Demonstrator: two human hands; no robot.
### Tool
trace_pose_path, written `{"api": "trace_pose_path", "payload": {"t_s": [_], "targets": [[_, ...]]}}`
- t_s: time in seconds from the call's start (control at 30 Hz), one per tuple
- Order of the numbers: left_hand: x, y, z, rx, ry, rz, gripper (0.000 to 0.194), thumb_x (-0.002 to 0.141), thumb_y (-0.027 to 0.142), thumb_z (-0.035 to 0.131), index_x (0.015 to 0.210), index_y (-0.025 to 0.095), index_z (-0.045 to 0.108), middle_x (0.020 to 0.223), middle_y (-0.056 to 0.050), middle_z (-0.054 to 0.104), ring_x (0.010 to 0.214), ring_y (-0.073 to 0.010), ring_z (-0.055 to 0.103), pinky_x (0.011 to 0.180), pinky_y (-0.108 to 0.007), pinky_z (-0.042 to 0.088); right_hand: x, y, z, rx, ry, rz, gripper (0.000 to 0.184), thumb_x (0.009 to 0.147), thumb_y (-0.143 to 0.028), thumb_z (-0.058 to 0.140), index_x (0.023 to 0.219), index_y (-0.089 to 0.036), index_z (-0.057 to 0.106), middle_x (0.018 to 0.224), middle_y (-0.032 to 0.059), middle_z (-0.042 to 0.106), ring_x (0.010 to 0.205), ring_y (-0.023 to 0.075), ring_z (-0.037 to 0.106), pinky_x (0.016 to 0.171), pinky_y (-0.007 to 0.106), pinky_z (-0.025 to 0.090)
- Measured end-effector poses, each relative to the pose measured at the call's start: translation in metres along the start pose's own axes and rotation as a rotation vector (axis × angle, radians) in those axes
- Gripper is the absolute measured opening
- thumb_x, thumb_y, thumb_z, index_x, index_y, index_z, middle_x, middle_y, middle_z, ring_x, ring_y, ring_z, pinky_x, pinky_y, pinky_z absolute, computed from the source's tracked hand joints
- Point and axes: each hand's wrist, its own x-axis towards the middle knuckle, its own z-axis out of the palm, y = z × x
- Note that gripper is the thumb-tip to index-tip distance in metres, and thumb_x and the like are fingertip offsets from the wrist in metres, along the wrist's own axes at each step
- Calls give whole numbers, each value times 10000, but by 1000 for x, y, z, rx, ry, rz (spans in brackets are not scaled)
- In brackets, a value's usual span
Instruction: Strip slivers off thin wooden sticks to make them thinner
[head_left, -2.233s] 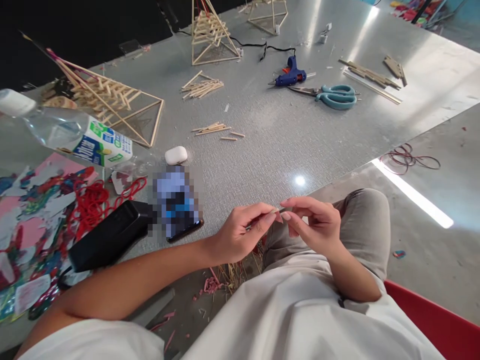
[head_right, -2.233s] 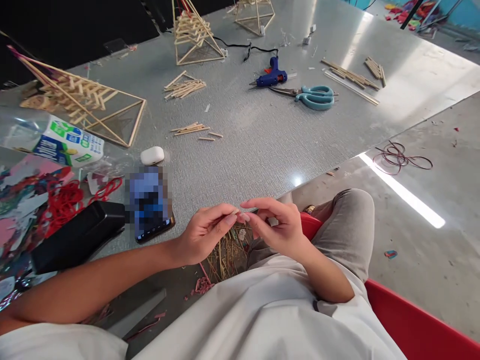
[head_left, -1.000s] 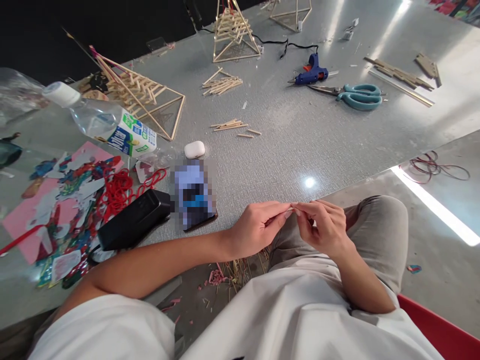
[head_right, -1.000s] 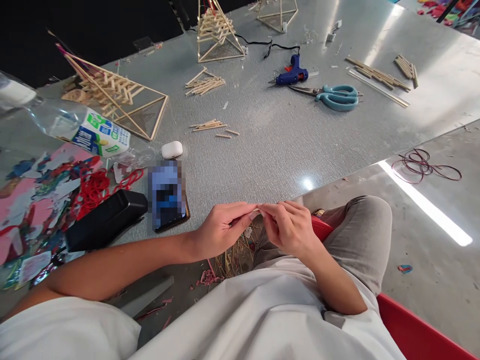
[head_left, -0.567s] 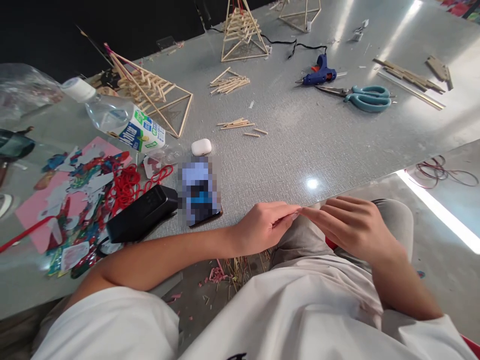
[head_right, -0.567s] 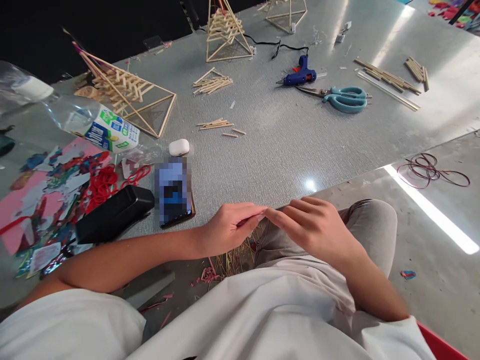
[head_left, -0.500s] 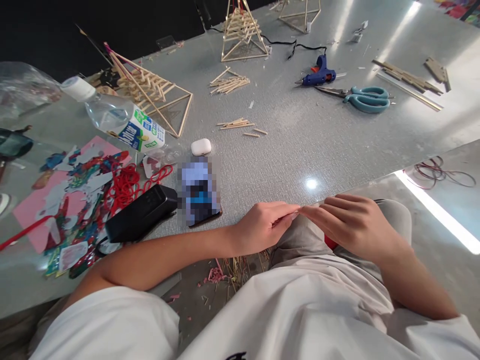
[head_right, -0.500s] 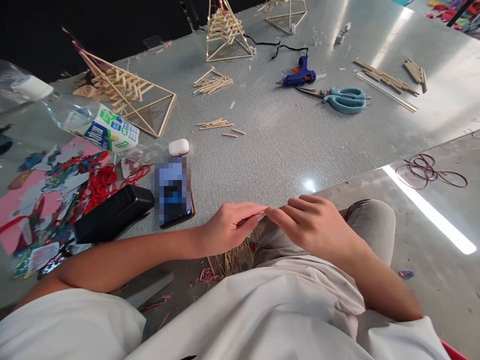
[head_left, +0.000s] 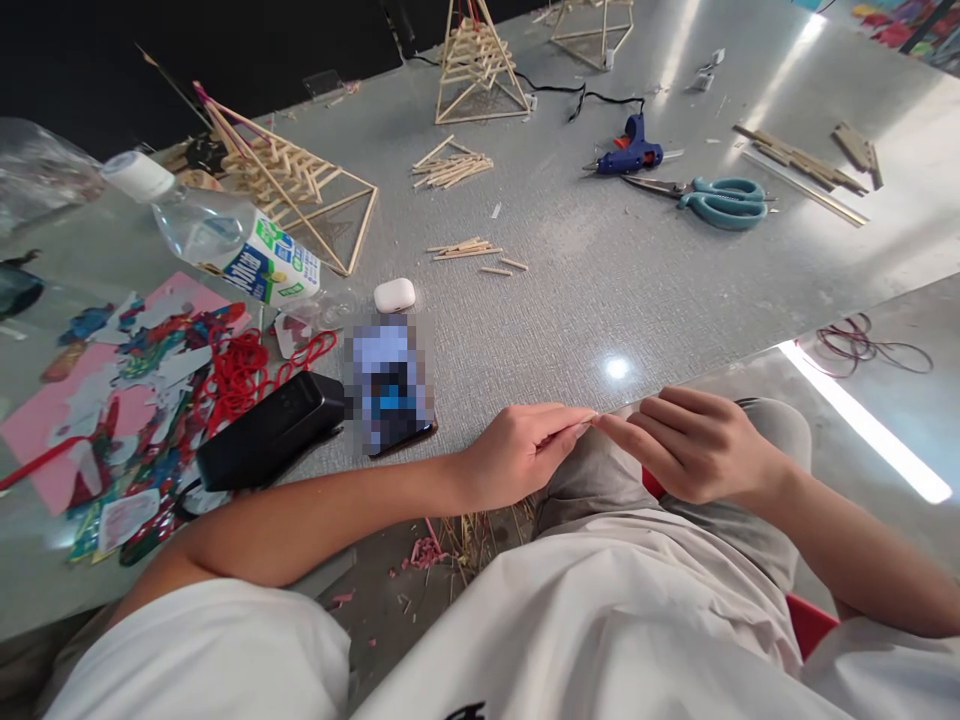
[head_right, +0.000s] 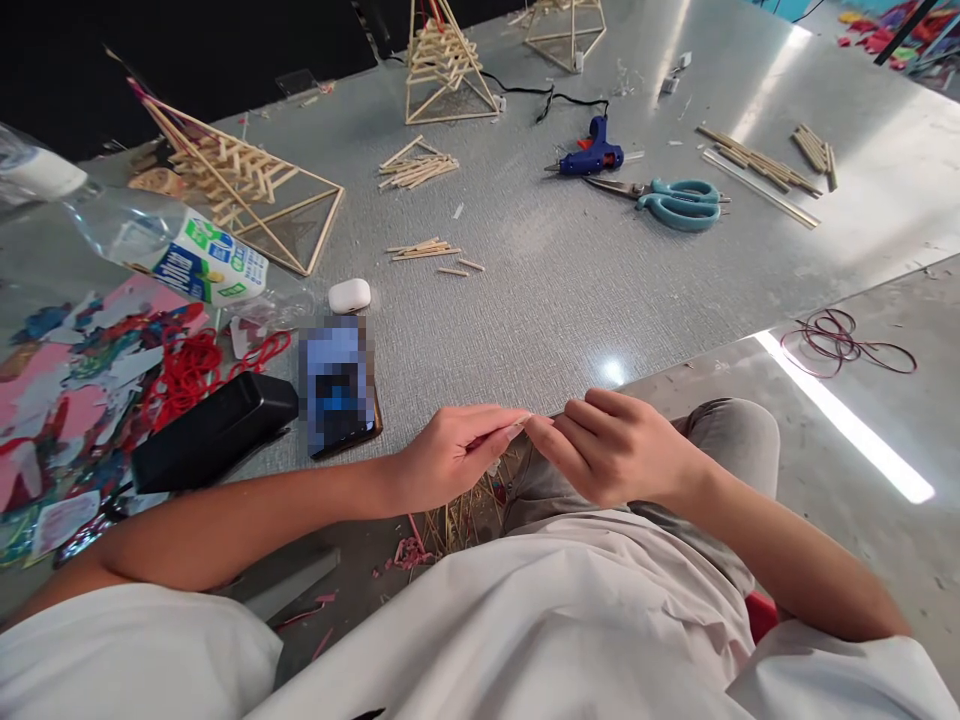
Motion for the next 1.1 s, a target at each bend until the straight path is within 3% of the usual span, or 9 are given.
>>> {"api": "trace_pose_path", "payload": {"t_s": [0.17, 0.37, 0.6, 0.8, 0.97, 1.1], "targets": [[-1, 0, 0, 29, -12, 8, 338, 1179, 239, 479, 1288, 98, 766, 1080, -136, 847, 1004, -198, 801, 895, -299, 630, 3, -3, -2, 15, -29, 47, 226, 1041, 9, 543, 1123, -138, 694, 625, -44, 545, 593, 143, 453, 553, 312, 387], [0, 0, 0, 1, -34, -47, 366, 1184, 259, 465, 1039, 120, 771, 1100, -128, 837, 1041, -197, 789, 930, -298, 612, 5, -5, 1, 6, -26, 94, 222, 1061, 12, 506, 1121, -115, 679, 623, -44, 529, 583, 147, 426, 543, 301, 389], [0, -1, 2, -55, 22, -93, 416, 1190, 393, 490, 1208, 123, 807, 979, -94, 820, 895, -179, 753, 830, -278, 601, -1, 0, 17, -35, 34, 71, 225, 1104, -43, 491, 1063, -157, 680, 634, -45, 522, 595, 142, 422, 561, 299, 379], [2, 6, -3, -127, -28, -194, 487, 1188, 455, 475, 1286, 111, 806, 756, -19, 703, 660, -128, 579, 653, -241, 501, -8, 6, 31, -40, 179, 13, 231, 1086, -53, 512, 1017, -158, 706, 639, -36, 537, 597, 136, 405, 547, 307, 336], [0, 7, -5, -141, -58, -189, 504, 1188, 427, 449, 1372, 78, 762, 762, -17, 678, 647, -119, 546, 642, -240, 481, -18, 10, 37, 46, 277, 21, 216, 1070, -61, 559, 1153, -141, 740, 656, -36, 574, 585, 133, 425, 541, 317, 320], [0, 6, -3, -148, -24, -169, 464, 1181, 391, 471, 1350, 73, 764, 776, -20, 685, 653, -118, 560, 640, -239, 479, -23, 8, 41, 132, 296, 133, 291, 1029, -142, 755, 1317, -165, 710, 616, -84, 570, 524, 107, 440, 521, 300, 333]]}}
